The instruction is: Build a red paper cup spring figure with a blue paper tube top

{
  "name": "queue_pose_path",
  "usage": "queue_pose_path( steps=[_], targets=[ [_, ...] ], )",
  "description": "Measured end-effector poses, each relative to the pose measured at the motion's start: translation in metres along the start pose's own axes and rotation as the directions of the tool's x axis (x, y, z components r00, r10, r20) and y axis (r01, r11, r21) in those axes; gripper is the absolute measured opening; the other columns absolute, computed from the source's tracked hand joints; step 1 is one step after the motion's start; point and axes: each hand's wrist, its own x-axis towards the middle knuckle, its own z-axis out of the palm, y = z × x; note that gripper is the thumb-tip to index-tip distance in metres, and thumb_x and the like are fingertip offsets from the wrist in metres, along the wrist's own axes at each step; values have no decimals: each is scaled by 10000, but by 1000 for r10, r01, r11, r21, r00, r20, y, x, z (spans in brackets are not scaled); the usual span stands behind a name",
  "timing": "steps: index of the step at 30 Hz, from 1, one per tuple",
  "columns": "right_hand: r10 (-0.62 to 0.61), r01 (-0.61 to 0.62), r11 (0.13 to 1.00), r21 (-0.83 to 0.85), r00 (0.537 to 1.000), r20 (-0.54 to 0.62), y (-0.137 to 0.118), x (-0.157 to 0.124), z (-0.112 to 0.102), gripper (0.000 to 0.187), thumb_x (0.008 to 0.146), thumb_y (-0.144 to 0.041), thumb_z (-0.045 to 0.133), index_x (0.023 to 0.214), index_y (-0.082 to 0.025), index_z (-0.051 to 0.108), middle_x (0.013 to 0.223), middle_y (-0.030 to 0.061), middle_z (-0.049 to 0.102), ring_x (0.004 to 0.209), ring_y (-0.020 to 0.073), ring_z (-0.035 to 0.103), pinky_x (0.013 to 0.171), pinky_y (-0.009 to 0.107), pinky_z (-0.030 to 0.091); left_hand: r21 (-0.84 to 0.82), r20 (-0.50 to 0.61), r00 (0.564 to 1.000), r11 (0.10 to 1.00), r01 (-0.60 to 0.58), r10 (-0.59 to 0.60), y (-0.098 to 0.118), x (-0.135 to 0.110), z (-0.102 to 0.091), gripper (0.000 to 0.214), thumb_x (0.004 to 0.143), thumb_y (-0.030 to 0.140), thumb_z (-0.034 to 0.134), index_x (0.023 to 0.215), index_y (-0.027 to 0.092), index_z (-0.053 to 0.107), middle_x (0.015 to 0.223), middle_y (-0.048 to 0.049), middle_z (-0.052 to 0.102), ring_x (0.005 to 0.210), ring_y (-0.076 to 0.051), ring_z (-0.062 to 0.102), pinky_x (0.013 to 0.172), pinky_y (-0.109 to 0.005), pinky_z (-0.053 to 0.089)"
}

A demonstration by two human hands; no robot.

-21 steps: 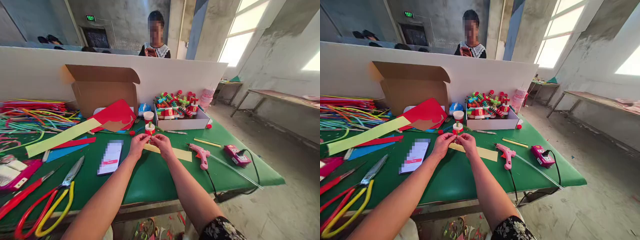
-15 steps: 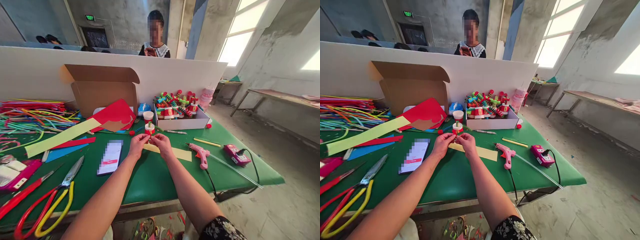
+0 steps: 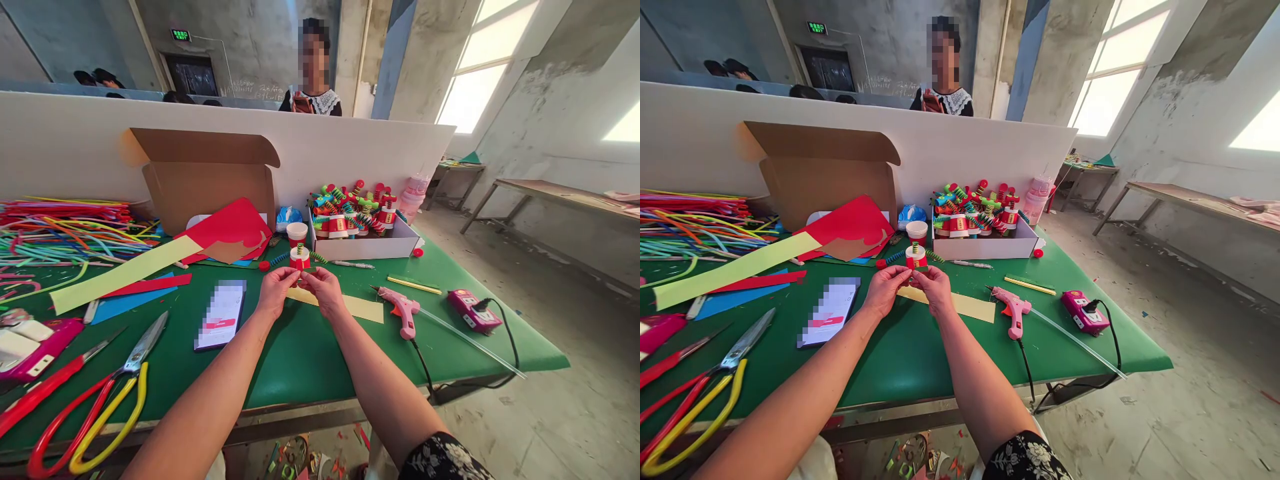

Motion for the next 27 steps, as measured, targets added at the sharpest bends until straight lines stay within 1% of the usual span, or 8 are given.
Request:
queue_pose_path(
  steps=[4,7,11,12,14,16,20,27],
  targets=[
    [-13,13,1000,-4,1000,-2,1,0,0,332,493,-339,866,647,-176,621,592,-27,657,545,101,605,678,274,532,-16,7,1000,1000,6,-5,-1,0,1,363,514,420,843,707,147,704,659,-18,655,597,-114,524,612,-263,403],
    [-14,14,1000,11,1000,-7,0,1,1,315,506,-322,866,625,-176,613,565,-31,644,528,100,599,658,265,541,-30,-19,1000,1000,2,-2,0,1,0,351,500,400,851,687,149,693,627,-5,639,573,-106,509,603,-259,394],
    [-6,19,988,151,996,-85,-5,4,-3,286,680,-418,780,666,-170,638,577,-5,646,533,104,603,616,249,552,-61,-45,999,998,3,-5,3,2,-1,339,503,409,843,664,158,682,569,17,597,543,-92,477,579,-249,372],
    [17,0,984,181,995,-95,-5,6,-4,292,718,-431,756,671,-168,636,582,5,648,536,107,607,608,248,556,-69,-42,999,998,7,-10,4,2,-1,343,498,414,843,660,159,680,563,19,592,540,-91,474,575,-247,370],
    [71,-53,977,209,994,-81,-4,8,-6,278,737,-404,759,671,-168,627,589,15,656,536,108,608,607,249,563,-79,-27,999,997,19,-21,5,1,0,351,481,413,848,656,159,682,572,13,601,537,-89,475,569,-245,367],
    [97,-88,974,209,995,-35,-1,8,-7,237,696,-332,806,680,-170,634,602,11,666,541,100,606,627,242,564,-80,-6,999,996,32,-33,6,-1,1,354,467,404,856,652,155,685,589,4,616,540,-88,480,571,-245,372],
    [76,-87,979,183,995,68,4,7,-6,243,591,-264,866,698,-167,671,617,-18,659,556,77,593,672,221,554,-80,22,999,996,42,-40,7,-3,3,357,462,400,863,646,148,688,596,-6,624,564,-96,501,599,-253,393],
    [56,-71,988,134,992,114,3,3,-5,347,493,-353,903,671,-164,672,662,-18,671,601,80,609,703,224,541,-66,21,1000,998,21,-20,7,-2,3,375,461,421,864,650,151,684,625,-16,646,578,-107,512,614,-269,406]
  ],
)
